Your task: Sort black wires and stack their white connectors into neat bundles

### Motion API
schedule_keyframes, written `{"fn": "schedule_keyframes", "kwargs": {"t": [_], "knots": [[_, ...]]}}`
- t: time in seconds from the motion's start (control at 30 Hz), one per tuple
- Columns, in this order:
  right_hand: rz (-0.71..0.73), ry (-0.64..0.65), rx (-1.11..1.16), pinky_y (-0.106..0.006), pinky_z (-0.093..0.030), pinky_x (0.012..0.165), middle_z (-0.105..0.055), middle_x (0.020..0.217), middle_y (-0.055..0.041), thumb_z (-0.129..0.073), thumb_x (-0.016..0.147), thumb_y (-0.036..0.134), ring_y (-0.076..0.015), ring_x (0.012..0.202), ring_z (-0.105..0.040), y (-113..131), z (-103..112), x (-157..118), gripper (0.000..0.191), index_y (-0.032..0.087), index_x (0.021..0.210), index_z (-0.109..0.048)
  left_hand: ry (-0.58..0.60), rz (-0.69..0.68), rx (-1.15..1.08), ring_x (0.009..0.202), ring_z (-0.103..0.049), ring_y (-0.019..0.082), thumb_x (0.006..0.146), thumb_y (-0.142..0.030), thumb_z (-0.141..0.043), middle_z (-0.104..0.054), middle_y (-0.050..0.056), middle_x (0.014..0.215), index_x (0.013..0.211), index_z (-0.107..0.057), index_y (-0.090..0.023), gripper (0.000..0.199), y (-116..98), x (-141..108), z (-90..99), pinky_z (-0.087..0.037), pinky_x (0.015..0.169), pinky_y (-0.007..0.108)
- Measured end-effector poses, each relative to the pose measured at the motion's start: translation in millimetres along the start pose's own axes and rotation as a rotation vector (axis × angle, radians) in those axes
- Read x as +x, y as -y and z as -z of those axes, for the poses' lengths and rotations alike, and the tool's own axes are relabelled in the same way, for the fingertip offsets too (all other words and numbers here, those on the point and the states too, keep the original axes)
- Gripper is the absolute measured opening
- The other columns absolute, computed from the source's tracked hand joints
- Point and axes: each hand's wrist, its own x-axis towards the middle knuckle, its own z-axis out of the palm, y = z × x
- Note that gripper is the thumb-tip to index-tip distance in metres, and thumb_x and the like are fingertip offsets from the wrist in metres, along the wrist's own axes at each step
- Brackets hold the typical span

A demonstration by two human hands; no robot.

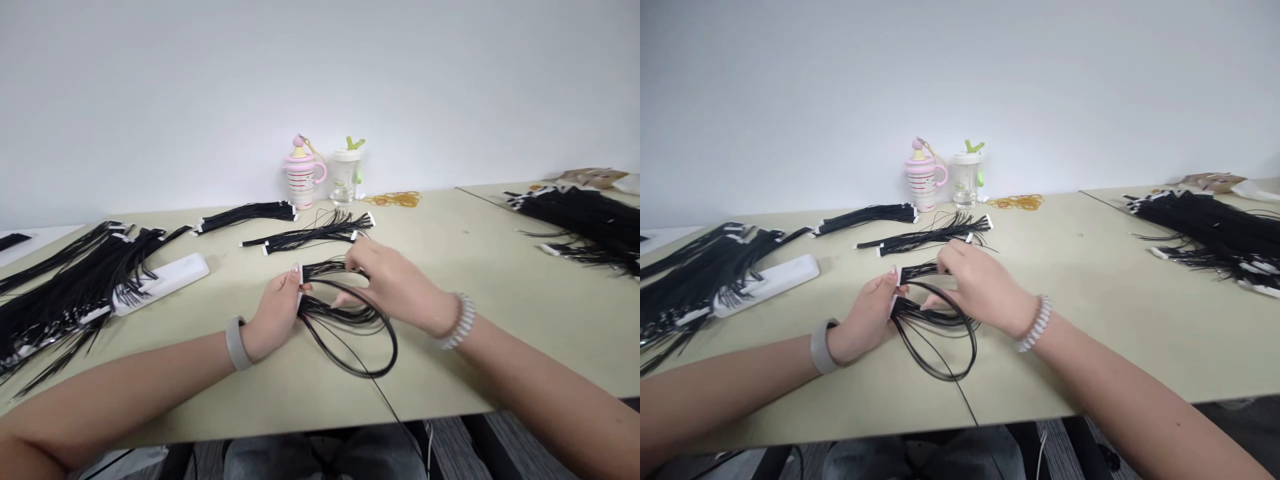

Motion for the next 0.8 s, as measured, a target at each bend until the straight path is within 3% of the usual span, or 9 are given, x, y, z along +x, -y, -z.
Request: {"fn": "schedule_keyframes", "kwargs": {"t": [0.07,0.2,0.3,0.43,0.53,0.6,0.67,0.73,0.8], "knots": [[-0.09,0.073,0.097,-0.021,-0.032,0.051,-0.048,0.062,0.0009,-0.056,0.075,0.047,-0.0087,0.056,-0.04,0,12,-4,0.033,0.016,0.069,-0.047,-0.017,0.061,-0.103,0.046,-0.038,0.009,0.078,-0.055,-0.04,-0.048,-0.002,0.062,0.068,-0.046,-0.017,0.039,2,3,-1.0,-0.034,0.041,0.023],[-0.061,0.574,0.34,-0.018,-0.026,0.04,-0.042,0.046,0.0053,-0.053,0.078,0.034,-0.0044,0.042,-0.031,11,18,-12,0.028,0.017,0.055,-0.05,-0.035,0.096,-0.171,0.05,-0.043,0.008,0.078,-0.051,-0.043,-0.053,0.001,0.074,0.072,-0.044,-0.017,0.034,5,7,-1.1,-0.038,0.044,0.022],[-0.066,0.65,0.306,-0.018,-0.025,0.039,-0.041,0.044,0.0054,-0.051,0.075,0.022,-0.0041,0.042,-0.029,12,16,-12,0.028,0.016,0.048,-0.047,-0.029,0.105,-0.155,0.051,-0.044,0.009,0.078,-0.049,-0.043,-0.053,0.002,0.077,0.072,-0.044,-0.017,0.033,5,7,-0.9,-0.038,0.044,0.022],[-0.321,0.456,0.213,-0.02,-0.033,0.04,-0.047,0.041,0.0042,-0.046,0.074,0.016,-0.0048,0.037,-0.038,-14,27,-7,0.024,0.016,0.051,-0.054,-0.016,0.103,-0.149,0.05,-0.043,0.008,0.079,-0.049,-0.042,-0.053,0.002,0.078,0.071,-0.044,-0.017,0.033,2,5,-2.1,-0.038,0.043,0.022],[-0.551,-0.123,0.243,-0.026,-0.044,0.052,-0.063,0.06,-0.0022,-0.054,0.072,0.019,-0.0121,0.054,-0.057,-42,40,-5,0.012,0.016,0.07,-0.065,-0.005,0.111,-0.134,0.05,-0.043,0.008,0.077,-0.051,-0.044,-0.053,0.003,0.078,0.073,-0.045,-0.016,0.035,3,4,-2.9,-0.039,0.043,0.022],[-0.563,-0.546,0.504,-0.03,-0.046,0.064,-0.066,0.084,-0.0067,-0.058,0.07,0.016,-0.0145,0.073,-0.061,-54,46,-3,0.016,0.016,0.084,-0.065,0.0,0.111,-0.118,0.049,-0.043,0.008,0.077,-0.053,-0.044,-0.054,0.003,0.076,0.072,-0.046,-0.016,0.037,3,4,-2.9,-0.039,0.041,0.022],[-0.564,-0.779,0.813,-0.029,-0.044,0.063,-0.064,0.097,-0.0094,-0.058,0.07,0.012,-0.0104,0.07,-0.059,-59,49,-2,0.023,0.015,0.093,-0.063,0.007,0.093,-0.091,0.048,-0.043,0.008,0.077,-0.053,-0.045,-0.054,0.002,0.075,0.071,-0.047,-0.016,0.037,3,3,-2.6,-0.038,0.04,0.021],[-0.581,-0.78,0.937,-0.027,-0.039,0.052,-0.065,0.091,-0.0087,-0.054,0.075,0.013,-0.0028,0.049,-0.048,-55,48,-1,0.032,0.016,0.107,-0.058,0.013,0.068,-0.059,0.046,-0.042,0.007,0.077,-0.053,-0.045,-0.055,0.001,0.073,0.069,-0.048,-0.016,0.038,1,1,-2.5,-0.038,0.04,0.021],[-0.563,-0.601,0.861,-0.025,-0.031,0.044,-0.066,0.08,-0.0046,-0.05,0.08,0.018,-0.0005,0.037,-0.034,-43,43,-1,0.049,0.021,0.129,-0.04,0.011,0.053,-0.023,0.044,-0.039,0.007,0.077,-0.053,-0.044,-0.055,0.001,0.071,0.067,-0.047,-0.016,0.039,-3,-2,-2.8,-0.038,0.04,0.022]]}}
